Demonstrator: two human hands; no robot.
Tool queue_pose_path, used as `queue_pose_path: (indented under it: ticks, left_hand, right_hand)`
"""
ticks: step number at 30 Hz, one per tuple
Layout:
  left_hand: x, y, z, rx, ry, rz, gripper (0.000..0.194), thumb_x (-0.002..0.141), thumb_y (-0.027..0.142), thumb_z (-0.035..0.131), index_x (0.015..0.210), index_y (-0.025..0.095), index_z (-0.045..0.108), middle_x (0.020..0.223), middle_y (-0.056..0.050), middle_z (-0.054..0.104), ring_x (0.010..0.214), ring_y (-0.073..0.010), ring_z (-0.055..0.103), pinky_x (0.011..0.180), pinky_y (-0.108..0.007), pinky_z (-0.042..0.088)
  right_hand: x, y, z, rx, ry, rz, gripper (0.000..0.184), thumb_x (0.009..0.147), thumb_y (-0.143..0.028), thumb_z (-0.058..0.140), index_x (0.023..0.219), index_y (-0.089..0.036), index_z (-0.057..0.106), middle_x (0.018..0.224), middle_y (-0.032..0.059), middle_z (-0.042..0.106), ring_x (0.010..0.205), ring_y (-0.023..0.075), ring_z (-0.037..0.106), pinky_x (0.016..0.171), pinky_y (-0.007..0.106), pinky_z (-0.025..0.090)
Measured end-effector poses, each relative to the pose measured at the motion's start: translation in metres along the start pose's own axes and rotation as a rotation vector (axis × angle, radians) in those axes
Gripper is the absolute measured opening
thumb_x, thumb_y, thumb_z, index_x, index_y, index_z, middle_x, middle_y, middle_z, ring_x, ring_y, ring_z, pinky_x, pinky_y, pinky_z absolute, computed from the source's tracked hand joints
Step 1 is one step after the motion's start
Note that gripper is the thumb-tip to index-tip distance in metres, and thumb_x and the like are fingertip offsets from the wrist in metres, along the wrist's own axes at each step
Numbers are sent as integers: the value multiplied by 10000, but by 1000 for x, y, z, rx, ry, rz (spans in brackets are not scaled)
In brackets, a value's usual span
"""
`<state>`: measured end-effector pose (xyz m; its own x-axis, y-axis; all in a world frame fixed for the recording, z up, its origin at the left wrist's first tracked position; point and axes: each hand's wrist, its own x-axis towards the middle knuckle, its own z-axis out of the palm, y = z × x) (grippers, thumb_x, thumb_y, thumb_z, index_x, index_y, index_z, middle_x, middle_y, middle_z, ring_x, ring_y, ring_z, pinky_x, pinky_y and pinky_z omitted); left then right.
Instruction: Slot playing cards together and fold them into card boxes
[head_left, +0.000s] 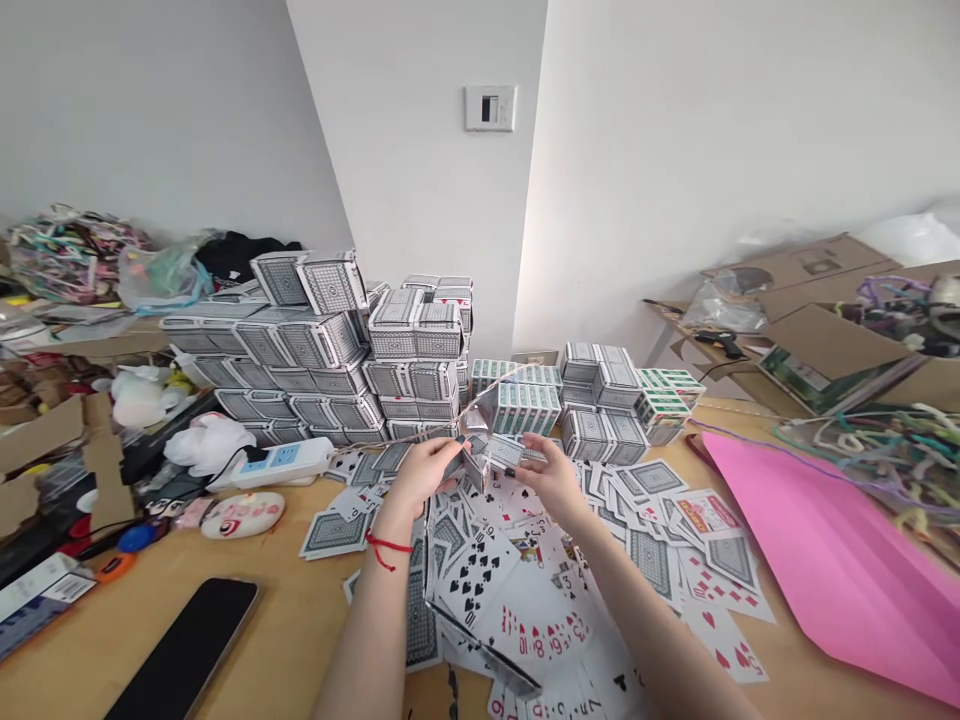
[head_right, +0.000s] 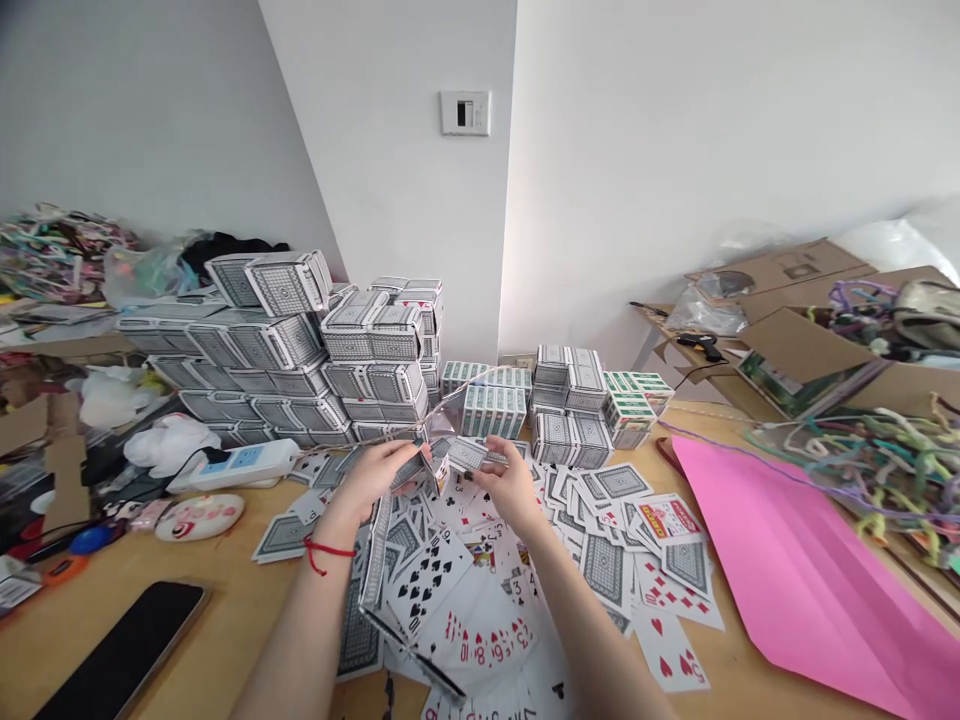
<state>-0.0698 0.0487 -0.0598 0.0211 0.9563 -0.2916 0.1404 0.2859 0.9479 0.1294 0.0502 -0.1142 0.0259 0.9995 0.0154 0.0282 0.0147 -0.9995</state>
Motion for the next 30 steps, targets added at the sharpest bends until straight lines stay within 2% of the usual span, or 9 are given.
queue_pose_path:
  ticks: [2, 4, 9, 14, 17, 22, 25, 30]
  left_hand:
    - [0, 0, 4, 22, 0, -14, 373, 658, 507, 576, 855, 212, 692, 1034, -63, 645, 979, -234, 540, 618, -244, 482]
    - [0, 0, 9, 54, 6, -31, 368, 676, 504, 555, 862, 217, 692, 1054, -68, 635, 999, -248, 530, 613, -249, 479]
    - [2, -5, 22, 97, 56, 9, 318, 677, 476, 557, 793, 213, 695, 960, -88, 666, 922, -260, 573, 575, -256, 460]
    - [3, -6, 29, 116, 82, 42, 268, 660, 448, 580, 711, 208, 687, 823, -74, 688, 805, -245, 607, 550, -254, 450]
    - [0, -3, 29, 85, 16, 21, 266, 664, 440, 582, 731, 208, 695, 898, -67, 684, 840, -240, 595, 563, -251, 466]
    - [-5, 1, 29, -5, -164, -14, 280, 680, 445, 587, 788, 214, 702, 986, -62, 666, 919, -230, 576, 595, -244, 495]
    - [-4, 1, 30, -34, -184, -16, 264, 681, 422, 603, 797, 206, 700, 949, -59, 671, 910, -219, 581, 591, -236, 497]
    - [-2, -1, 32, -125, -225, -61, 245, 676, 391, 632, 813, 199, 698, 915, -70, 680, 819, -209, 606, 548, -255, 500]
  right_hand:
    - [-6, 1, -8, 161, -37, 52, 563, 601, -228, 680, 1132, -239, 493, 1102, 77, 531, 742, 168, 623, 628, 315, 515]
    - [-12, 1, -13, 244, -74, 96, 571, 592, -225, 701, 1127, -238, 502, 1067, 69, 542, 753, 169, 618, 653, 322, 512]
    - [-23, 10, -20, 351, -107, 153, 384, 605, -290, 718, 945, -199, 565, 814, 23, 608, 668, 162, 599, 638, 319, 500]
    - [-25, 16, -21, 452, -48, 143, 268, 647, -322, 693, 838, -216, 537, 813, 5, 600, 721, 166, 588, 695, 338, 505]
    - [-24, 16, -22, 526, -64, 142, 274, 651, -300, 698, 855, -224, 531, 885, 9, 598, 733, 155, 579, 713, 341, 506]
    - [-21, 15, -27, 487, -82, 110, 360, 681, -323, 665, 1013, -233, 558, 955, 37, 616, 707, 155, 575, 624, 286, 479]
    - [-19, 17, -28, 503, -68, 97, 367, 705, -344, 632, 1049, -234, 570, 991, 54, 624, 737, 168, 580, 649, 298, 474]
    - [-18, 18, -30, 552, -73, 157, 380, 717, -338, 621, 1083, -254, 559, 942, 39, 635, 688, 155, 572, 600, 285, 467]
